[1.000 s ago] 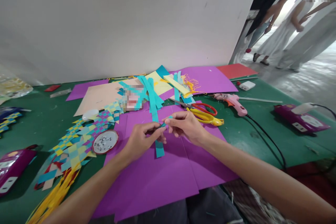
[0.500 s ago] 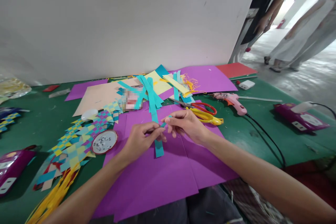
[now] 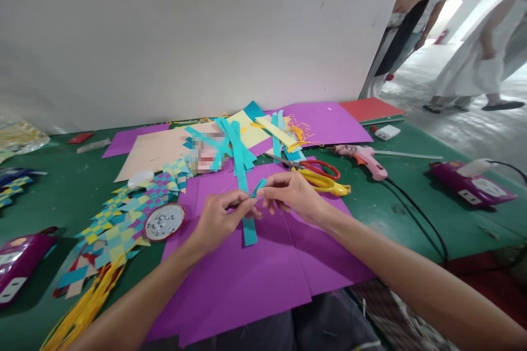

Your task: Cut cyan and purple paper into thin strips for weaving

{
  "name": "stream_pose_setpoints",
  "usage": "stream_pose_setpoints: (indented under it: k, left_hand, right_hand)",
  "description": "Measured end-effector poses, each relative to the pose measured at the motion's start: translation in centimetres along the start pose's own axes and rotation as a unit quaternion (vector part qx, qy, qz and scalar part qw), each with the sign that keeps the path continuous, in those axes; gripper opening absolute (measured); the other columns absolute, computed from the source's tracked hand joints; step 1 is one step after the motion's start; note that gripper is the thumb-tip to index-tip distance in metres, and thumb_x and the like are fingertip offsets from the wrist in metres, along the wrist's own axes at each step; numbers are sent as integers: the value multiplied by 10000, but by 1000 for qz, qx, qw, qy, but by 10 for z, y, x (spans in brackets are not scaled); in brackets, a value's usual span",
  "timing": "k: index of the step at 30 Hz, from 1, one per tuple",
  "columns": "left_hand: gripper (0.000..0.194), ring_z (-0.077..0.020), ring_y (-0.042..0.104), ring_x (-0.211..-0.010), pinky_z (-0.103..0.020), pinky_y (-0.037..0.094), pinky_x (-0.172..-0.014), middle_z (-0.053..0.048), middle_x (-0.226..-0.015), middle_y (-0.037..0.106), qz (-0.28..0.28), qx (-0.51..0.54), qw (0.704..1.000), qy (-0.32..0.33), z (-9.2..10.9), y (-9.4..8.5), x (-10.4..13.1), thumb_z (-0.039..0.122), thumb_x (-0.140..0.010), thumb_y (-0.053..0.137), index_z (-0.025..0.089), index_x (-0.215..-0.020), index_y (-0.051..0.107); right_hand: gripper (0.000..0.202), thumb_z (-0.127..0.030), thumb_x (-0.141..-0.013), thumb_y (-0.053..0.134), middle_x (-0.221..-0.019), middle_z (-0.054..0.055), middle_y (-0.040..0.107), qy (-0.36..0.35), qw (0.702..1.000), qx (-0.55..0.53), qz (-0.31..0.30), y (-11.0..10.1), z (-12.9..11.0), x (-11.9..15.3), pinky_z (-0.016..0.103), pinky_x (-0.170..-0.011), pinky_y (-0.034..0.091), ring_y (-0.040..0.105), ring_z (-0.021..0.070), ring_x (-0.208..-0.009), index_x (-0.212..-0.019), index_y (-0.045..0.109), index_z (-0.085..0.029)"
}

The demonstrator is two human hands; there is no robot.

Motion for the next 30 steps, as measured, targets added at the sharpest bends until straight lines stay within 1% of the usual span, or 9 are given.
stream_pose_setpoints:
  k: [4,7,10,13,16,19,22,26,30]
  left_hand:
    - [248,-135,659,-636,-207,485,-614,-19,-692,724,10,-28,999,12,2,0,1,294,-870,562,153,-695,669]
    - [227,-131,644,-614,-205,470,-597,-13,-670,716,13,-52,998,18,1,0,-1,271,-852,576,150,-680,662]
    - [190,-147,664,-650,-216,485,-617,-21,-708,723,4,-36,999,15,1,1,-2,259,-852,568,146,-740,672]
    - [210,-151,683,-685,-215,498,-650,-23,-735,733,-12,-11,1000,14,1,2,-2,273,-875,544,151,-777,685]
    - [240,-134,672,-657,-203,484,-634,-11,-708,728,1,-25,999,20,3,0,-1,277,-880,549,161,-723,689]
    - [256,-127,660,-638,-205,474,-616,-7,-710,727,8,-32,999,14,2,-1,-1,292,-882,554,167,-706,692]
    - [263,-129,658,-637,-208,473,-604,-8,-718,731,-6,-20,1000,4,0,0,-1,313,-887,549,168,-723,695]
    - [273,-120,643,-615,-202,463,-582,-5,-704,730,-18,-20,1000,1,-1,1,-1,323,-888,548,171,-717,696]
    - [275,-115,638,-612,-196,462,-577,-5,-698,726,-23,-16,1000,-1,-2,2,-1,322,-891,544,172,-719,698]
  right_hand:
    - [289,-374,-729,701,-516,-15,592,4,1000,-5,18,1,1,0,189,-375,276,484,56,-403,-590,581,-151]
    - [287,-370,-713,712,-507,-22,580,-6,1000,-13,13,4,1,0,189,-388,304,489,60,-410,-590,573,-150]
    - [283,-360,-708,715,-510,-22,576,-14,1000,-25,4,6,1,0,203,-424,365,504,71,-430,-590,572,-147]
    - [274,-336,-713,711,-517,-22,575,-16,999,-27,4,4,-1,0,220,-467,405,513,77,-449,-576,567,-148]
    - [286,-333,-746,685,-517,-20,574,-16,1000,6,-8,3,-3,0,204,-439,357,499,65,-433,-565,569,-144]
    - [303,-331,-799,633,-516,-20,564,-25,999,44,-16,1,-5,0,197,-416,313,478,54,-420,-571,568,-142]
    - [302,-309,-813,617,-509,-24,550,-44,997,61,-12,-1,-8,1,199,-429,333,481,59,-427,-567,555,-145]
    - [254,-279,-828,589,-561,-12,581,-49,996,70,-38,-1,-11,1,200,-444,358,519,67,-461,-616,589,-139]
    - [203,-248,-807,606,-543,-11,581,-50,996,77,-13,-4,-12,2,202,-446,367,522,72,-455,-638,608,-134]
Point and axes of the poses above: each hand's wrist, its own x-axis away from the middle knuckle, its own y-axis out of the palm, z = x × y, the point moved 6 cm from there along -x, towards the middle knuckle
